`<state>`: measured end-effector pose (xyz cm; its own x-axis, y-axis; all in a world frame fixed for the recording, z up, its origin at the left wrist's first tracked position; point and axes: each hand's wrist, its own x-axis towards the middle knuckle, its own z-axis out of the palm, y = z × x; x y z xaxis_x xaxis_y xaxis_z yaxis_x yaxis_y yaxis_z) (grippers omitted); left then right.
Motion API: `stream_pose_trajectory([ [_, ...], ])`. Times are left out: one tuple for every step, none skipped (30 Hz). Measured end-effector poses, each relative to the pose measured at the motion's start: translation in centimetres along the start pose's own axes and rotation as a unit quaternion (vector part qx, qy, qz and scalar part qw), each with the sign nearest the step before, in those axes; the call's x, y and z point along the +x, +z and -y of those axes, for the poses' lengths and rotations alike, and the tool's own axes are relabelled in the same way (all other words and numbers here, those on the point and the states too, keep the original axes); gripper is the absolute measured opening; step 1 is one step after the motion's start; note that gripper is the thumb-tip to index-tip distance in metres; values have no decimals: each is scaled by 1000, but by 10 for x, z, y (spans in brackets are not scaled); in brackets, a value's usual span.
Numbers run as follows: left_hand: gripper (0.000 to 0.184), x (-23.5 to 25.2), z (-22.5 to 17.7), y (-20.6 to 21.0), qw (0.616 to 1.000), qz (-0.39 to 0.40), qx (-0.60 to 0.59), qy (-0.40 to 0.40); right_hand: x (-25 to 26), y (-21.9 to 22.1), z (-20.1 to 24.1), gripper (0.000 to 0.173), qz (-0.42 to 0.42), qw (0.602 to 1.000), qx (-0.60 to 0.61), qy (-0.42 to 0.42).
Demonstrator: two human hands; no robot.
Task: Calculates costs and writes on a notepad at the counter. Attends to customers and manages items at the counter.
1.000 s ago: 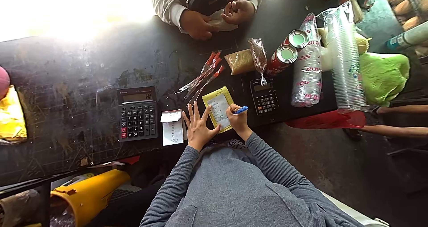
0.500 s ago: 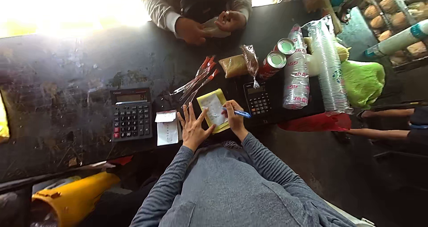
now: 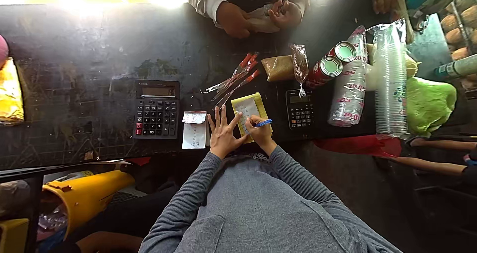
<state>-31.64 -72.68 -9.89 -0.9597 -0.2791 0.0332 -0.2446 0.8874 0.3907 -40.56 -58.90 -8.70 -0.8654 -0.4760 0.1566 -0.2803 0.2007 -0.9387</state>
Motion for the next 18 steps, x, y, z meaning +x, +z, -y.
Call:
stream_pose_trajectory([
  [84, 0, 0, 0, 1000, 0, 1, 0, -1, 1, 0, 33, 1, 1000, -2, -2],
  [84, 0, 0, 0, 1000, 0, 0, -1, 0, 2, 0, 34, -1, 1000, -4, -4],
  [84, 0, -1, -1, 1000, 2, 1, -3, 0, 2, 0, 33, -3, 1000, -5, -6],
  [83, 0, -1, -1, 1000, 2, 0, -3, 0, 3, 0, 33, -5, 1000, -8, -8],
  [83, 0, -1, -1, 1000, 3, 0, -3, 0, 2, 0, 32, -6, 1000, -10, -8],
  [83, 0, -1, -1, 1000, 3, 1, -2, -1, 2, 0, 32, -7, 1000, -11, -7],
  [83, 0, -1, 0, 1000, 2, 0, -1, -1, 2, 0, 31, -10, 1000, -9, -7],
  [83, 0, -1, -1, 1000, 2, 2, -1, 0, 2, -1, 31, -14, 1000, -6, -8],
  [84, 0, -1, -1, 1000, 4, 4, -1, 0, 3, -2, 32, -17, 1000, -3, -11],
  [84, 1, -1, -1, 1000, 4, 6, -1, 0, 3, -3, 32, -19, 1000, -2, -16],
  [84, 0, -1, -1, 1000, 6, 6, -2, 0, 3, -3, 32, -17, 1000, -4, -17],
  [84, 0, -1, -1, 1000, 9, 5, -3, 0, 3, -3, 31, -13, 1000, -7, -17],
  [84, 0, -1, -1, 1000, 11, 7, -4, 0, 3, -3, 31, -11, 1000, -5, -15],
  [84, 0, -1, 0, 1000, 10, 7, -3, 0, 3, -3, 31, -11, 1000, 1, -14],
  [84, 0, 0, 2, 1000, 6, 7, -3, 0, 3, -4, 31, -14, 1000, 3, -14],
  [84, 0, 0, 3, 1000, 5, 6, -2, 0, 3, -4, 31, -18, 1000, 1, -15],
  [84, 0, 0, 2, 1000, 5, 5, -3, -1, 3, -4, 31, -20, 1000, -4, -15],
  [83, 0, -1, 0, 1000, 9, 4, -5, -1, 3, -4, 31, -22, 1000, -8, -16],
])
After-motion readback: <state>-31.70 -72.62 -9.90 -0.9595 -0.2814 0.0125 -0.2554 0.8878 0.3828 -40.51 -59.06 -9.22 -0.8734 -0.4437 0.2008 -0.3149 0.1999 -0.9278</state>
